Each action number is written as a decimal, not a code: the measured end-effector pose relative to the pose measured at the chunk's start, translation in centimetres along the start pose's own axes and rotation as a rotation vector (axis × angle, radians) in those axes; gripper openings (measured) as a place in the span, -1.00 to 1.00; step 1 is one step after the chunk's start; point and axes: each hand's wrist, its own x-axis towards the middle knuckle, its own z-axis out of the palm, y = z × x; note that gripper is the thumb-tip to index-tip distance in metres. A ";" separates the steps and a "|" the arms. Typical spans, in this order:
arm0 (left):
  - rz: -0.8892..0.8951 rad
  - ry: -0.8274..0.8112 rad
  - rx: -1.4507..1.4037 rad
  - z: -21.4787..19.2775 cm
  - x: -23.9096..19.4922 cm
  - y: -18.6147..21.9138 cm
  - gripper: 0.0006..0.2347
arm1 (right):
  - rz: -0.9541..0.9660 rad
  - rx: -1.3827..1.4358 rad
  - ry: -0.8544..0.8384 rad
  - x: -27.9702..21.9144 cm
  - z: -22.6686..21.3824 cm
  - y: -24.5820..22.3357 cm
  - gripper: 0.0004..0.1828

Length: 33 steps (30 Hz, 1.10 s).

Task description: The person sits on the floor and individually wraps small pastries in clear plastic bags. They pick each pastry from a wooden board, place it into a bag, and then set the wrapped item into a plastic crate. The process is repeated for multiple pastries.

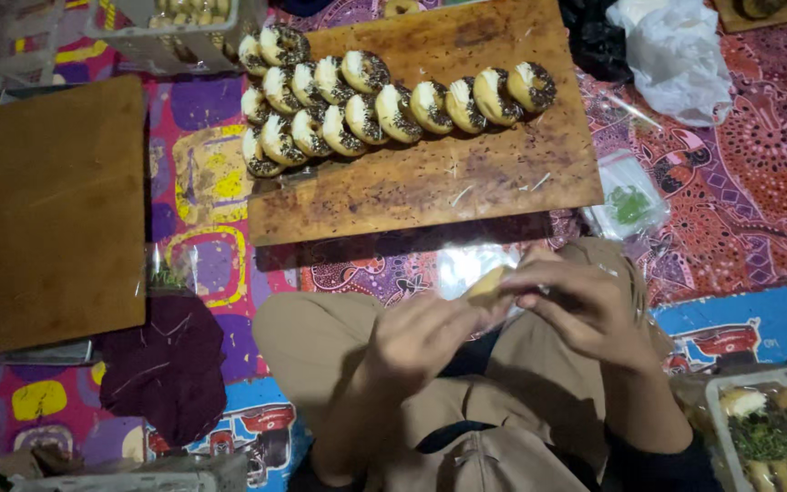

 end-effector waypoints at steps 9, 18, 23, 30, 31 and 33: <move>-0.169 0.012 -0.069 -3.8 1.0 3.2 -0.69 | -0.318 -0.549 -0.008 -3.1 1.6 1.1 -0.75; -0.411 0.293 0.057 -2.8 -1.3 -0.2 -0.85 | 0.760 -1.204 -0.619 -9.5 -7.6 20.7 -0.26; -1.202 0.326 -0.217 2.5 -5.6 -5.6 -0.86 | 0.220 0.321 -0.418 -5.8 5.3 19.6 0.12; -1.243 0.573 0.023 0.4 -10.9 -10.2 -0.85 | 0.337 0.464 0.305 2.1 22.7 23.1 -0.77; -1.253 0.481 0.320 0.7 -12.7 -9.3 -0.80 | 0.370 0.409 0.374 0.5 24.2 23.2 -0.80; -0.720 -0.089 0.896 0.5 -17.8 -5.9 -0.75 | 0.340 0.073 0.333 -4.6 27.5 23.0 -0.82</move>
